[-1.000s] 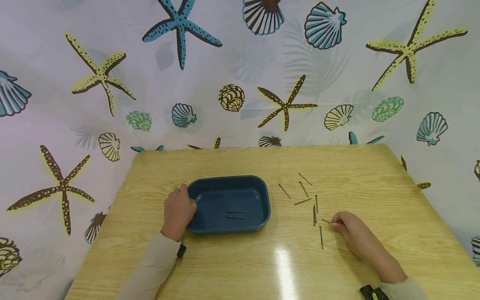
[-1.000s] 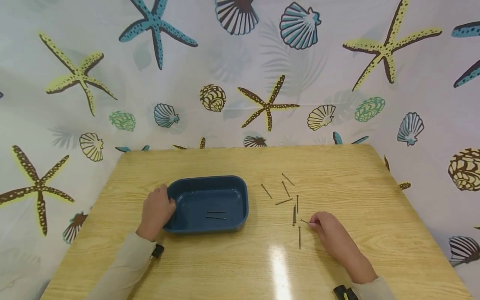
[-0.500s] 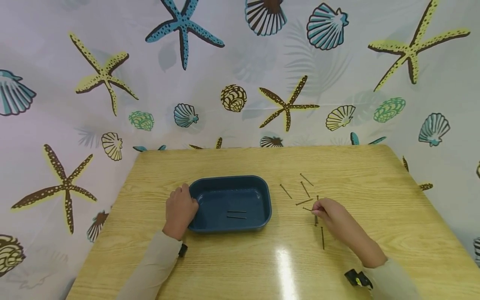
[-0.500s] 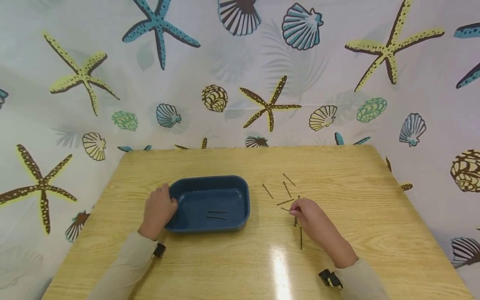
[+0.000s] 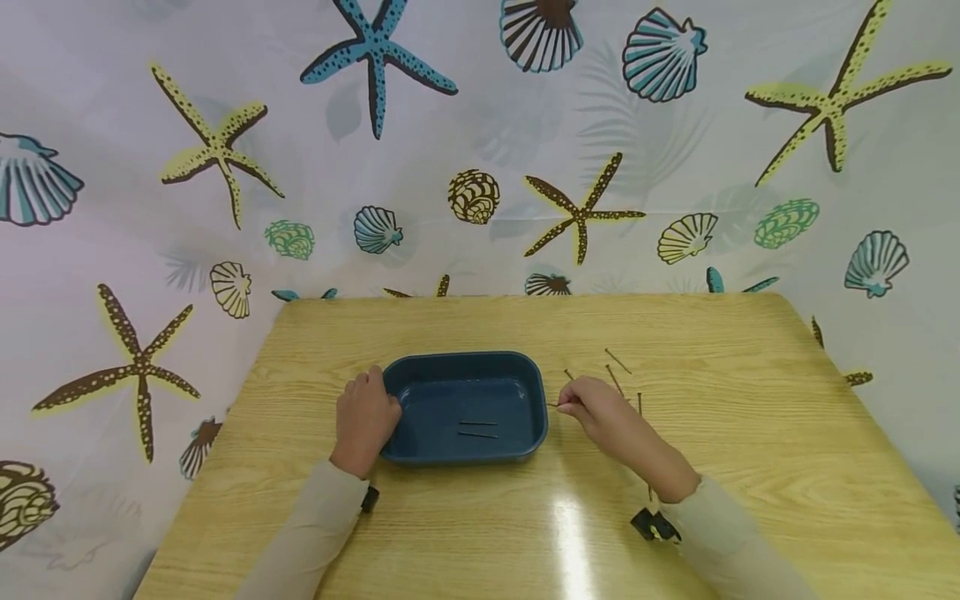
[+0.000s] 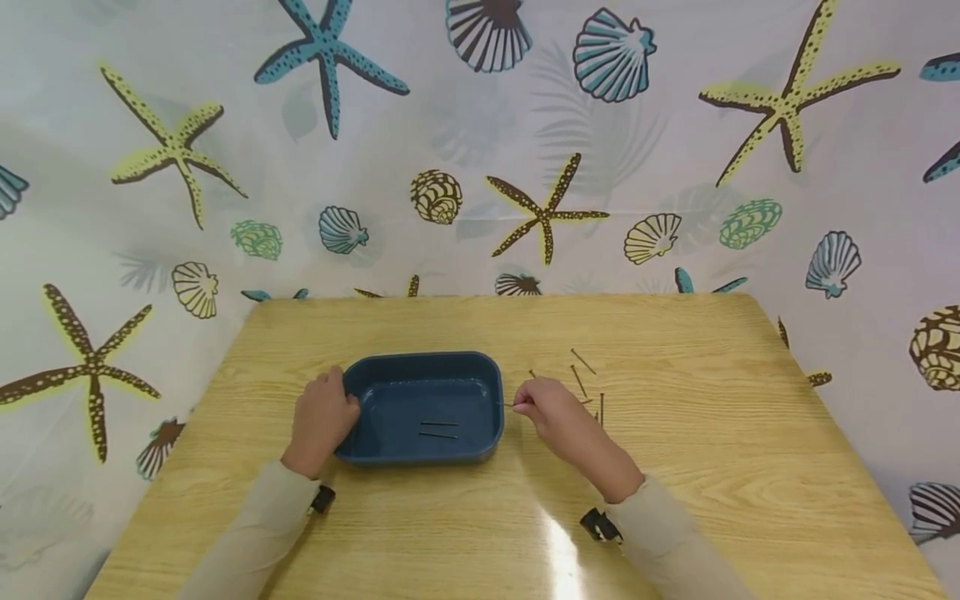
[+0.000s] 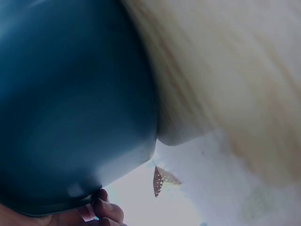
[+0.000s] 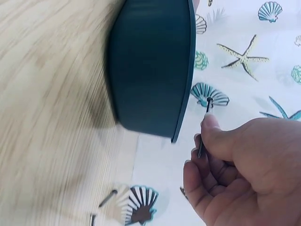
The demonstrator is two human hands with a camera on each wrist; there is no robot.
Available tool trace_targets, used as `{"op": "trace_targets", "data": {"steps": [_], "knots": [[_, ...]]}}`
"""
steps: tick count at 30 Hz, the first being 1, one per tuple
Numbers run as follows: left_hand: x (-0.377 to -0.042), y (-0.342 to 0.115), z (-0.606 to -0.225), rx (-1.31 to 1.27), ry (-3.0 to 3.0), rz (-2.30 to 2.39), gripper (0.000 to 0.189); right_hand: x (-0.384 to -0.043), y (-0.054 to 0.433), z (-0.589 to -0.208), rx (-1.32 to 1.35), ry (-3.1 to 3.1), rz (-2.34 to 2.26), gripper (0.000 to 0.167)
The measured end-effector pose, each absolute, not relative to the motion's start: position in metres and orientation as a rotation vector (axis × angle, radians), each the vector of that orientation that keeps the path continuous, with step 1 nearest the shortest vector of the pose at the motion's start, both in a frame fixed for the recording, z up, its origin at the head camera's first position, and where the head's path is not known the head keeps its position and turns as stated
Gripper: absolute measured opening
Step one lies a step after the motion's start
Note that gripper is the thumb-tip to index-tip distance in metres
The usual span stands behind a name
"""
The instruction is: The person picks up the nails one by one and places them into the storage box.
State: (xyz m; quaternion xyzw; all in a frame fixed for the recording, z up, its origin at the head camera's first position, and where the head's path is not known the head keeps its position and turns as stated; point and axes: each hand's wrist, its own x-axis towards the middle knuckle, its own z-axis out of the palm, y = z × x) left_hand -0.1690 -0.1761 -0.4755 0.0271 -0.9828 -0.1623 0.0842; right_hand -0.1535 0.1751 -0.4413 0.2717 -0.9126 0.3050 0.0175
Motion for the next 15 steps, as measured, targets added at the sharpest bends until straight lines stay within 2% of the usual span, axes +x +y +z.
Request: {"op": "trace_targets", "data": {"steps": [15], "knots": [[-0.171,-0.177,-0.479,0.108,-2.917,-0.451,0.025,-0.165,0.109,-0.439,1.111,-2.789,0.766,0.003]]}}
